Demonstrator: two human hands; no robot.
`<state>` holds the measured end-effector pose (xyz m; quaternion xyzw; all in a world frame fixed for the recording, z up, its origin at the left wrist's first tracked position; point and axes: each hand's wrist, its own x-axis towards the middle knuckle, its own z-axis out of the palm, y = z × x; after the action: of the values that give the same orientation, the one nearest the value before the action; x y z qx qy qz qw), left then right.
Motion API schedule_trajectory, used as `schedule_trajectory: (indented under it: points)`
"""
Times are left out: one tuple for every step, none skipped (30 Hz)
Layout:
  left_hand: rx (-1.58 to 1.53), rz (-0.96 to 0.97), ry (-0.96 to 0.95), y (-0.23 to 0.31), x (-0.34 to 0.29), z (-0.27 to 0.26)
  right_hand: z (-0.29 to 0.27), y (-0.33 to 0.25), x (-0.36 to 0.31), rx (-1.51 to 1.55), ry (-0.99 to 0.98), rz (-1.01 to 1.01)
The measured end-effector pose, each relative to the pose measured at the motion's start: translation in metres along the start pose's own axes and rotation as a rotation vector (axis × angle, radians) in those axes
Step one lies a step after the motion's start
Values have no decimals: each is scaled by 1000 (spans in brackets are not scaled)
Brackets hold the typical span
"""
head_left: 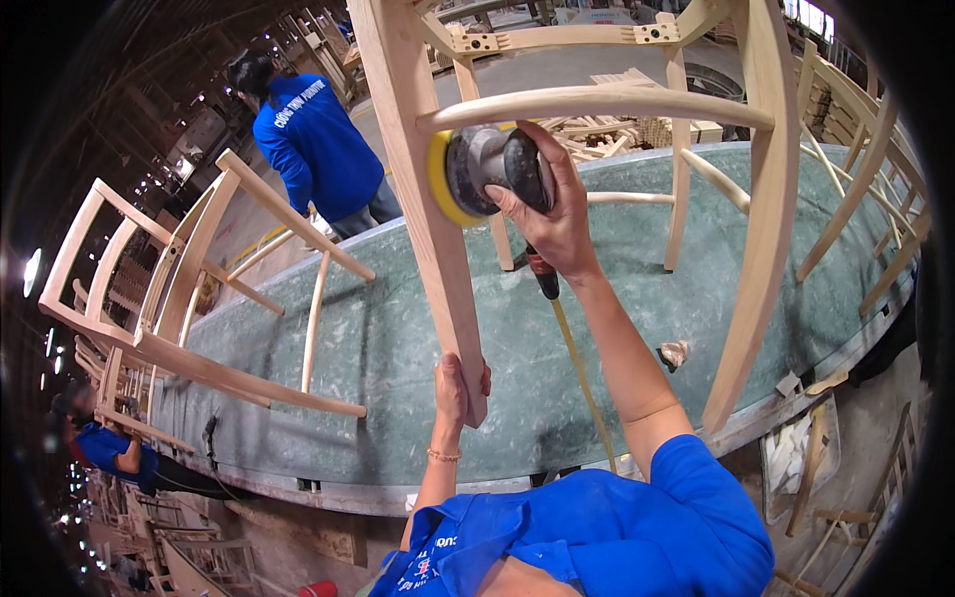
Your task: The person sands the legs and rails of a wooden chair frame using a handheld orbital sander, then wipes the surface with a cloth. The chair is repositioned multiple times to access different sides.
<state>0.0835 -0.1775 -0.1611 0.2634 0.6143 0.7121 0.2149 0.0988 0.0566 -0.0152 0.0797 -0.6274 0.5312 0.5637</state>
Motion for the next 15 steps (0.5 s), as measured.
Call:
schedule_trajectory:
  points:
    - [20,9,-5,0,-1,0,2,5,4,25,43,-44]
    - [30,-1,-5,1,-1,-1,3,9,8,51,87,-86]
    - [35,-7,3,1,-2,-1,5,12,12,101,121,-60]
    - [35,-9,16,1,-2,-1,4,15,18,64,108,-60]
    - [37,-12,12,2,-2,-1,1,18,26,28,93,-59]
    - [35,-13,14,2,-2,-1,-1,21,36,2,78,-60]
    - [31,-12,18,2,-2,-1,-2,25,48,-75,85,-173]
    - [27,-16,15,2,-2,-1,-3,28,57,-116,82,-239]
    - [21,-16,15,2,-1,0,-5,31,66,-158,79,-305]
    - [14,-8,11,2,-1,0,-7,34,75,-200,76,-373]
    - [6,-17,9,1,-1,0,-7,37,82,-240,96,-418]
    - [-2,-19,5,2,0,0,-8,40,88,-269,110,-458]
    - [-8,-16,13,2,0,0,-8,43,92,-297,124,-495]
    - [-2,-14,9,2,1,0,-8,45,95,-302,138,-535]
    - [5,-9,16,2,1,0,-8,46,95,-299,130,-506]
